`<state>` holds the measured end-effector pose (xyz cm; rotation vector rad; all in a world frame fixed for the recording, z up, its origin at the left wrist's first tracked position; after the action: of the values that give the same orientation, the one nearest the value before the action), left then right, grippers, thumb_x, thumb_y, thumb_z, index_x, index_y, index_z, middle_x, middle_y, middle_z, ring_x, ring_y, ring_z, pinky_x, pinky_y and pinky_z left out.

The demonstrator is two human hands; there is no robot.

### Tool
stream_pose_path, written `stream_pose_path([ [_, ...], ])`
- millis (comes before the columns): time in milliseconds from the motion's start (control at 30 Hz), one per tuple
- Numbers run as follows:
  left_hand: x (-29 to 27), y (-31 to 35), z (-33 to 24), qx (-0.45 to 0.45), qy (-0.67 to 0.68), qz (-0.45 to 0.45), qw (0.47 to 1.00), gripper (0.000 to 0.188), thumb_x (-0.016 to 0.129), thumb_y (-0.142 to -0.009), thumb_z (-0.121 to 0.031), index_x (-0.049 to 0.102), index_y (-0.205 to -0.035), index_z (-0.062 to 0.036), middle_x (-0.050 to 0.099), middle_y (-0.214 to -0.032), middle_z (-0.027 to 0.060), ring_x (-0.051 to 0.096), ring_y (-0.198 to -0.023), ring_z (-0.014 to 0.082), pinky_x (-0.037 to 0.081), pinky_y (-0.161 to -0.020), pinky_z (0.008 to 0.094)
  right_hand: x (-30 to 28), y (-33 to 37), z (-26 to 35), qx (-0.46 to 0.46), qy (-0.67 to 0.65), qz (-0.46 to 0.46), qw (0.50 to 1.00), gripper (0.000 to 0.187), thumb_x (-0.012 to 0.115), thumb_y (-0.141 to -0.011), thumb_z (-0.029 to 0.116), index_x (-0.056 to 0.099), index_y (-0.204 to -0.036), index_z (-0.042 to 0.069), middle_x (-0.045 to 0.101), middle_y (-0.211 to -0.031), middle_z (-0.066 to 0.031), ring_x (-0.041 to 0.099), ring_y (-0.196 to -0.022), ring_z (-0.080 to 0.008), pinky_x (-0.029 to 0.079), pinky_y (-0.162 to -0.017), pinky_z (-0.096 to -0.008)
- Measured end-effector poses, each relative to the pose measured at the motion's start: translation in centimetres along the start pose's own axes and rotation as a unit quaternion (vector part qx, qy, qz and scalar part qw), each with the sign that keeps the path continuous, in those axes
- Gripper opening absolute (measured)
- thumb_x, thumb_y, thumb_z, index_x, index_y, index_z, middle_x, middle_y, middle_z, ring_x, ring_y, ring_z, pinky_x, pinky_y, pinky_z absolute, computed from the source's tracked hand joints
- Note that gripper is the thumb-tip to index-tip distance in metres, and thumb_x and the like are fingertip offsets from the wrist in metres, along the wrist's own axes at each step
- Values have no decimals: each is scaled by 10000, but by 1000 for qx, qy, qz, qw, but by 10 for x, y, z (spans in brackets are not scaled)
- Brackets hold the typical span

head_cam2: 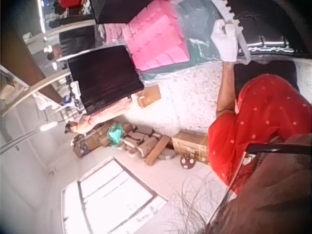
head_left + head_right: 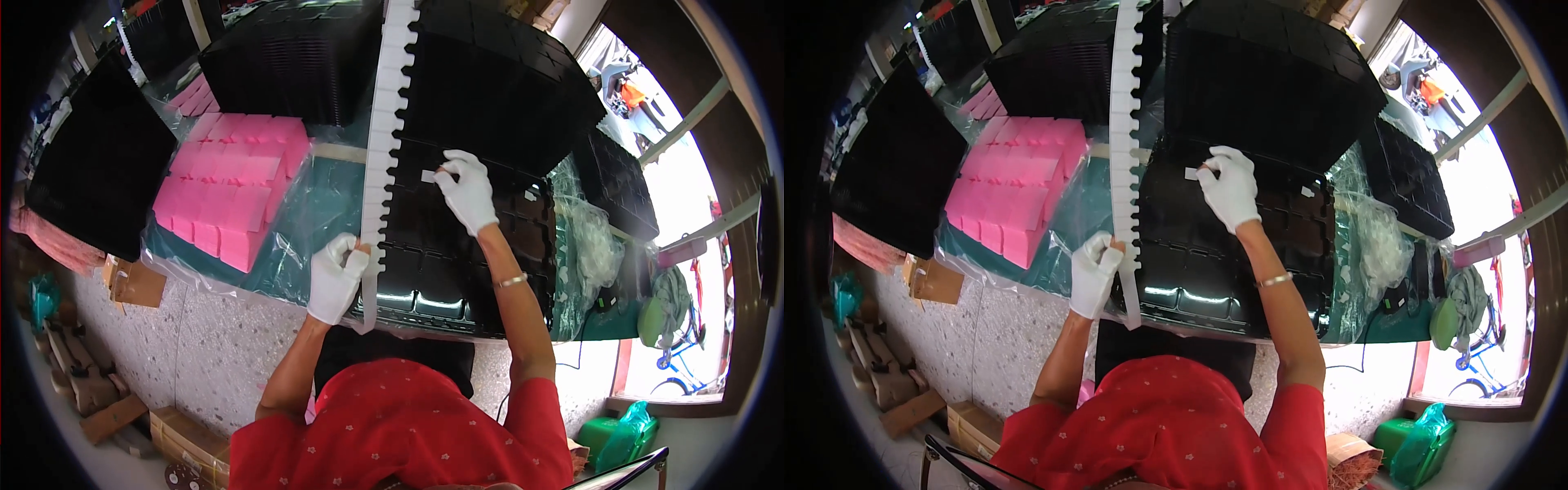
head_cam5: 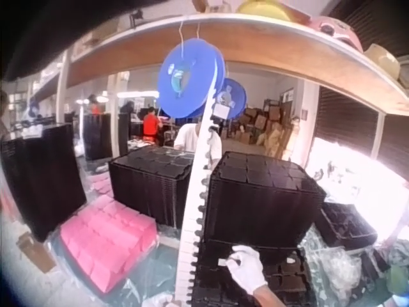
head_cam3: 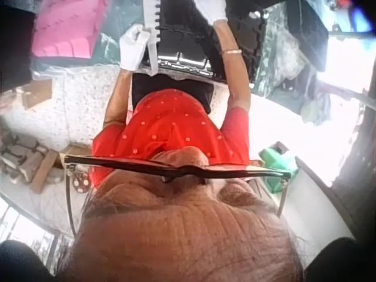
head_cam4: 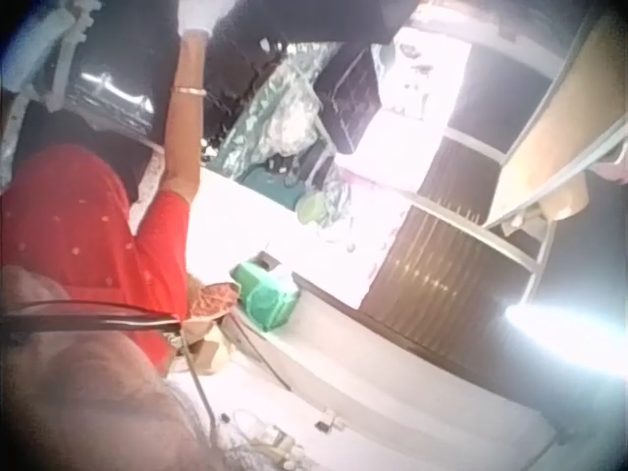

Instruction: The person assembles pink foam inserts into black plastic trays by hand, attaching them with white adhesive strips.

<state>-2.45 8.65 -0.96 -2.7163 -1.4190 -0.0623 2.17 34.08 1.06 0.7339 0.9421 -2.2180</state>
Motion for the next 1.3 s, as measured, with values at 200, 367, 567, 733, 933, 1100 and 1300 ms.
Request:
stream_pose_path([
  [200, -20, -3, 3, 38, -114, -2, 993, 143, 576, -922, -110, 624, -834, -7, 562, -722, -29, 462, -660, 36, 390, -587, 220, 57, -39, -16, 2, 158, -7, 987, 137, 696, -748, 228, 749, -788, 109, 606, -1272, -51, 473, -1237, -318, 365, -1036, -442],
  [367, -22, -7, 4, 16, -40, 3, 999, 127, 581, -913, -96, 630, -878, 15, 637, -765, 21, 540, -678, 62, 460, -628, 240, 72, -41, -20, 14, 185, -10, 983, 129, 692, -742, 223, 753, -775, 114, 603, -1274, -35, 458, -1251, -309, 336, -1032, -456],
  [567, -23, -12, 19, 22, -51, 10, 998, 130, 593, -897, -100, 630, -885, 24, 624, -740, 34, 541, -670, 75, 471, -623, 259, 73, -37, -3, 8, 251, 9, 968, 119, 701, -744, 230, 724, -778, 118, 582, -1285, -56, 470, -1229, -303, 320, -1021, -484],
  [733, -20, -10, 14, 34, -46, 12, 998, 137, 597, -894, -112, 629, -887, 21, 599, -730, 32, 516, -675, 77, 460, -619, 258, 67, -37, -1, 8, 236, -3, 972, 150, 700, -761, 236, 709, -853, 118, 589, -1269, -65, 495, -1207, -289, 339, -998, -495],
  [933, -25, -10, 16, 18, -45, 0, 999, 128, 599, -889, -95, 632, -903, 28, 596, -753, 30, 504, -701, 67, 454, -627, 252, 42, -16, 7, -128, 181, -30, 975, 228, 630, -828, 243, 707, -1007, 124, 585, -1257, -76, 454, -1240, -323, 306, -1027, -554],
  [1100, -12, -19, 7, -15, 42, 6, 999, 134, 579, -915, -85, 637, -914, 36, 597, -788, -3, 521, -720, 51, 469, -649, 232, 53, -3, 17, -160, 309, 54, 936, 310, 588, -874, 338, 675, -1106, 151, 527, -1327, -84, 410, -1269, -360, 285, -1013, -600],
  [1300, -5, -26, 7, -14, 63, 17, 998, 134, 581, -909, -74, 670, -915, 26, 649, -865, 18, 589, -770, 77, 499, -716, 241, 10, 28, 57, -118, -22, 7, 993, 179, 650, -835, 153, 694, -953, 25, 661, -1073, -125, 623, -1005, -320, 507, -837, -403],
])
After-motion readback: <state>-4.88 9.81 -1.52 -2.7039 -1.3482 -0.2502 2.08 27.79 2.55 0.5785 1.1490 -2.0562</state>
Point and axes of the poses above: each hand's wrist, its own y-axis away from the middle knuckle, its own x-axis out of the palm, z = x × y, the point moved 4 cm from there along -y, towards the middle knuckle
